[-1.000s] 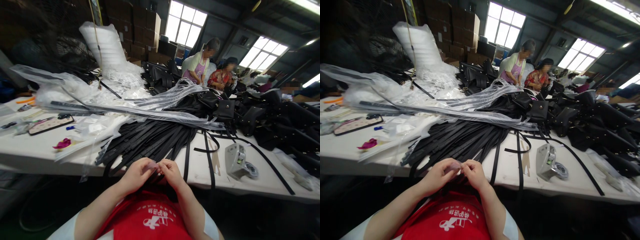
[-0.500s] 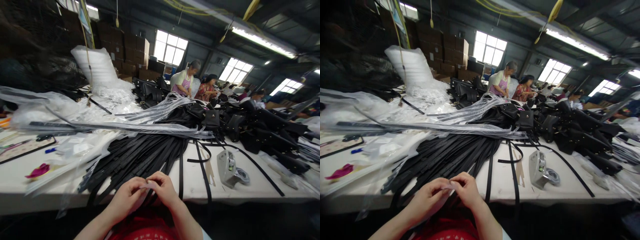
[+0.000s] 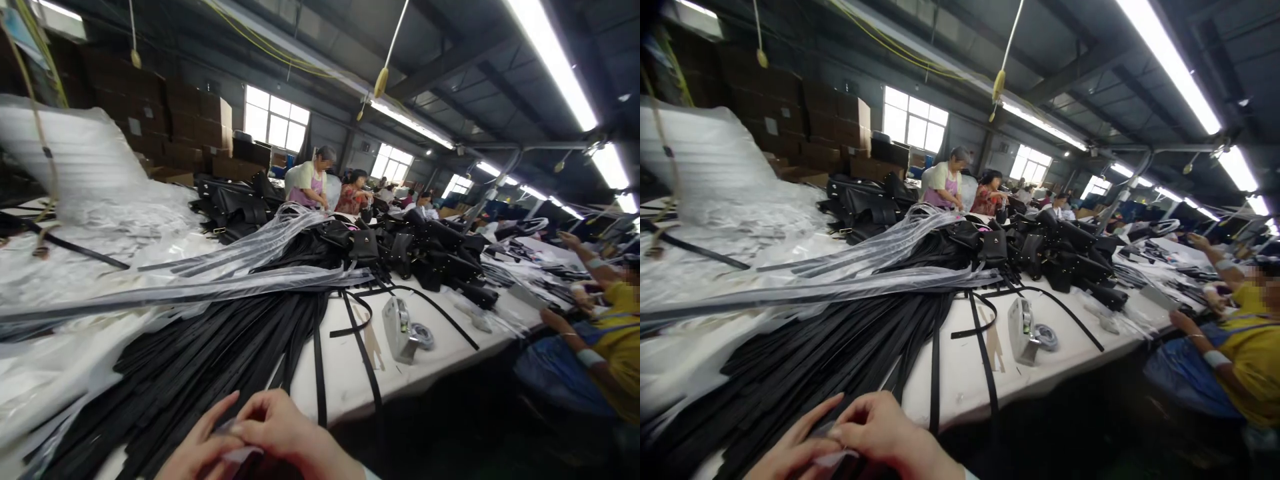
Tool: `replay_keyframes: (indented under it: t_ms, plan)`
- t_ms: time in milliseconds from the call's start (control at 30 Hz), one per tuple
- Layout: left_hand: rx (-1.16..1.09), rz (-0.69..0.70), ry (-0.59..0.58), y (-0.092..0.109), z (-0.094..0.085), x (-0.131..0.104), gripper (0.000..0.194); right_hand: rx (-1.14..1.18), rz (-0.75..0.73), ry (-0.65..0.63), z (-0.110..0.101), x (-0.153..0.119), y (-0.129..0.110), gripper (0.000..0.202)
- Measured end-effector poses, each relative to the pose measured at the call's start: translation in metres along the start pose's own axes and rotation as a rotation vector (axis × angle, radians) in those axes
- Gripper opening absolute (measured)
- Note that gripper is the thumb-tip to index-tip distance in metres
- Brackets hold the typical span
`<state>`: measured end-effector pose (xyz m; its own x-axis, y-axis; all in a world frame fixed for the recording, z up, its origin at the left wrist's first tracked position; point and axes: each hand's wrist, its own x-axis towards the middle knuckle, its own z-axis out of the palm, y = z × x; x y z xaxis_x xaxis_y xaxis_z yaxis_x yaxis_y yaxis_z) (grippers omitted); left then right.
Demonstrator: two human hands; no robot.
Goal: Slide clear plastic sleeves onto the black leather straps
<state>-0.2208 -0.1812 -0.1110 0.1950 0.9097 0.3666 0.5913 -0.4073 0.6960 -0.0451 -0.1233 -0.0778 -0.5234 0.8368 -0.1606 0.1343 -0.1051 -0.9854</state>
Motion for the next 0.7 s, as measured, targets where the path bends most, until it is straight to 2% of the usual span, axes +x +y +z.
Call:
replay_keyframes:
  t_ms: [67, 167, 233, 367, 467, 567, 700]
  plan:
    - [-0.022, -0.109, -0.064, 0.021, -0.006, 0.0, 0.02, 0.031, -0.043, 0.08, -0.002, 0.001, -0.002, 0.019]
    - [-0.156, -0.263, -0.243, 0.051, -0.015, 0.004, 0.029, 0.039, -0.132, 0.193, -0.007, 0.0, -0.007, 0.023]
    - [-0.227, -0.324, -0.256, 0.061, -0.019, 0.006, 0.028, 0.084, -0.136, 0.153, -0.011, -0.001, -0.01, 0.026]
    - [-0.26, -0.347, -0.197, 0.062, -0.02, 0.005, 0.026, 0.145, -0.116, -0.025, -0.015, -0.006, -0.01, 0.034]
    - [-0.257, -0.348, -0.189, 0.06, -0.019, 0.002, 0.026, 0.035, -0.169, 0.027, -0.013, -0.007, -0.005, 0.025]
    - [-0.277, -0.368, -0.202, 0.059, -0.017, 0.0, 0.027, -0.057, -0.205, 0.083, -0.011, -0.007, -0.002, 0.026]
    - [-0.306, -0.365, -0.218, 0.062, -0.016, 0.001, 0.031, -0.138, -0.259, 0.099, -0.007, -0.007, -0.003, 0.027]
